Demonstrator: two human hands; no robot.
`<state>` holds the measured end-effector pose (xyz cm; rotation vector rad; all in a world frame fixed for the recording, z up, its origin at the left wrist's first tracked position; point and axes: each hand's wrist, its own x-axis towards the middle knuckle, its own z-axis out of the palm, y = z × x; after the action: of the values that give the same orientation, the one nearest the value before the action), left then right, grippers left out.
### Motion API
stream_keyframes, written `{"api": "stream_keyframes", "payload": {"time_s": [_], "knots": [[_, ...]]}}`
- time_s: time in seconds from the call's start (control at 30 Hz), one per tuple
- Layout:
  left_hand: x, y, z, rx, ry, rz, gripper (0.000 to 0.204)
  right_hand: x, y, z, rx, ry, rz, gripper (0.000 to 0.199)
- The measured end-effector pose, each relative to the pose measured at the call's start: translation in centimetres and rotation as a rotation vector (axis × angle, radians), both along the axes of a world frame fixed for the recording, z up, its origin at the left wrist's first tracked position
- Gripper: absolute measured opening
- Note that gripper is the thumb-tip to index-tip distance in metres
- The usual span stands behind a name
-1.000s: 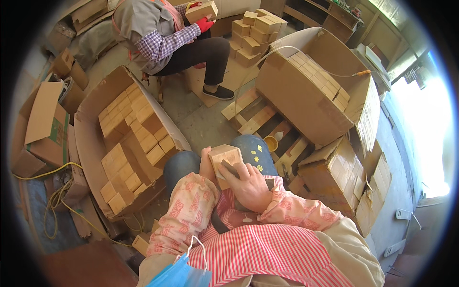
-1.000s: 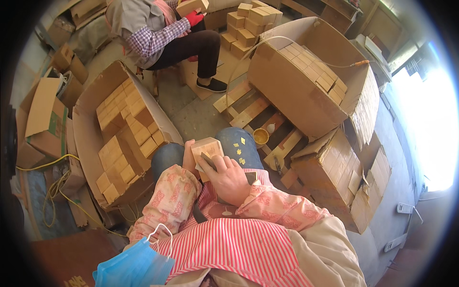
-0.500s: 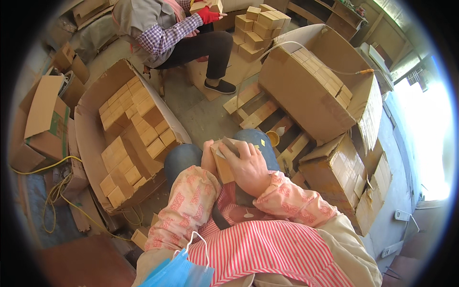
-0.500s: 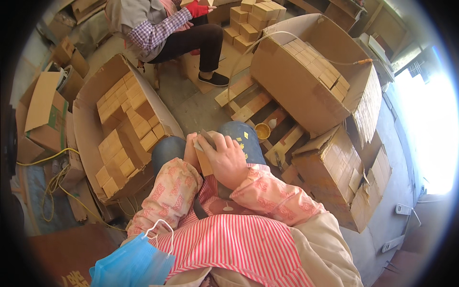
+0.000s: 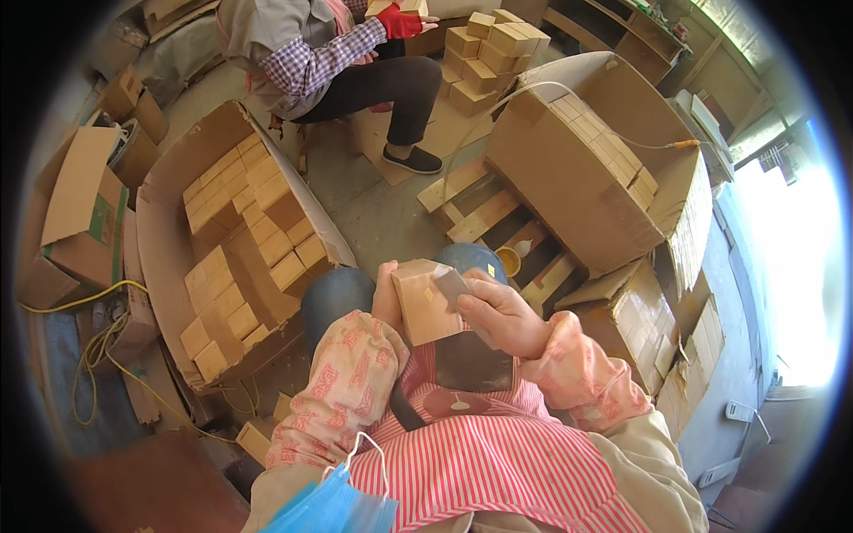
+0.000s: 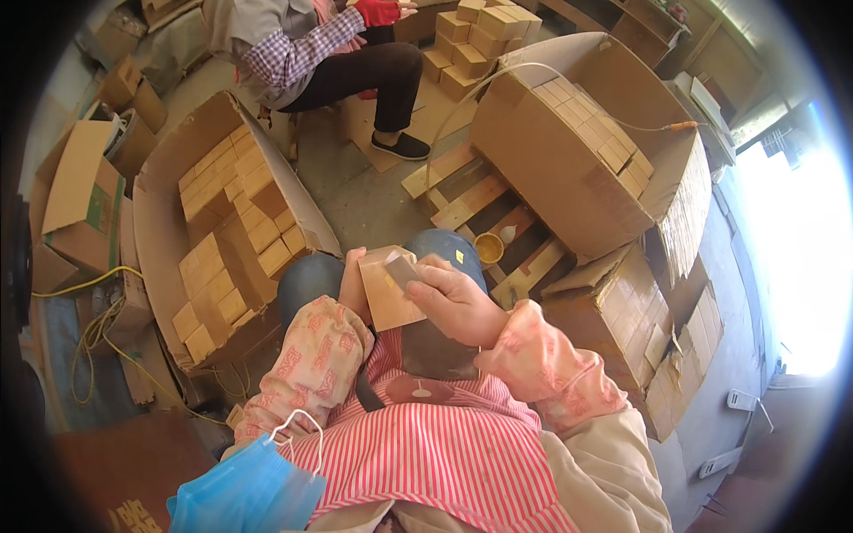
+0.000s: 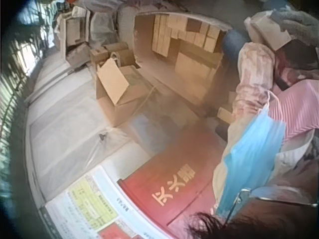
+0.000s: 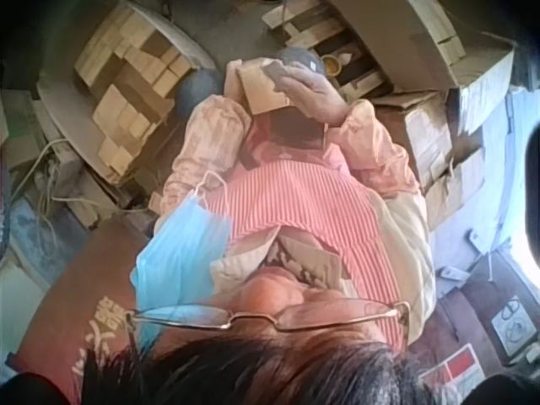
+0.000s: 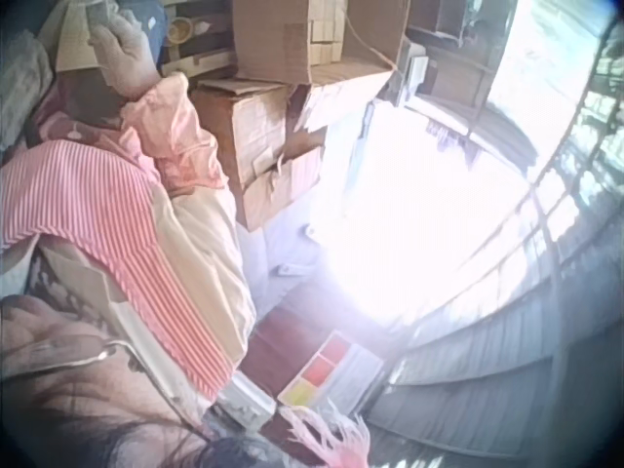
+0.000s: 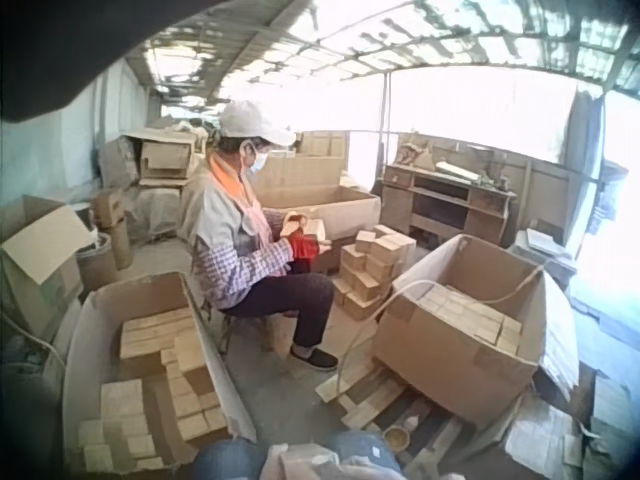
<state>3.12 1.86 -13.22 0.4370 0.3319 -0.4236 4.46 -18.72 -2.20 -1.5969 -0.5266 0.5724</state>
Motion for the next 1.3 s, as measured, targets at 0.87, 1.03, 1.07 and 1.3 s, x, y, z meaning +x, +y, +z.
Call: {"api": "stream_keyframes", "payload": {"time_s": [0.87, 1.03, 1.07, 1.3], "knots": [[0.8, -0.2, -1.7, 0.197, 0.054, 0.056, 0.071, -3.7, 3.1, -2.5, -0.482, -1.046, -0.183, 0.058], [0.7, 0.0, -0.9, 0.168, 0.103, -0.003, 0.069, -3.7, 3.3, -4.0, -0.549, -1.058, -0.22, 0.057], [0.9, 0.1, -0.5, 0.18, 0.087, 0.003, 0.07, -3.1, 3.4, -3.9, -0.54, -1.074, -0.221, 0.057], [0.2, -0.1, 0.5, 0.106, -0.025, -0.065, 0.077, 1.8, 1.7, 0.8, -0.245, -0.258, -0.138, 0.03]]}}
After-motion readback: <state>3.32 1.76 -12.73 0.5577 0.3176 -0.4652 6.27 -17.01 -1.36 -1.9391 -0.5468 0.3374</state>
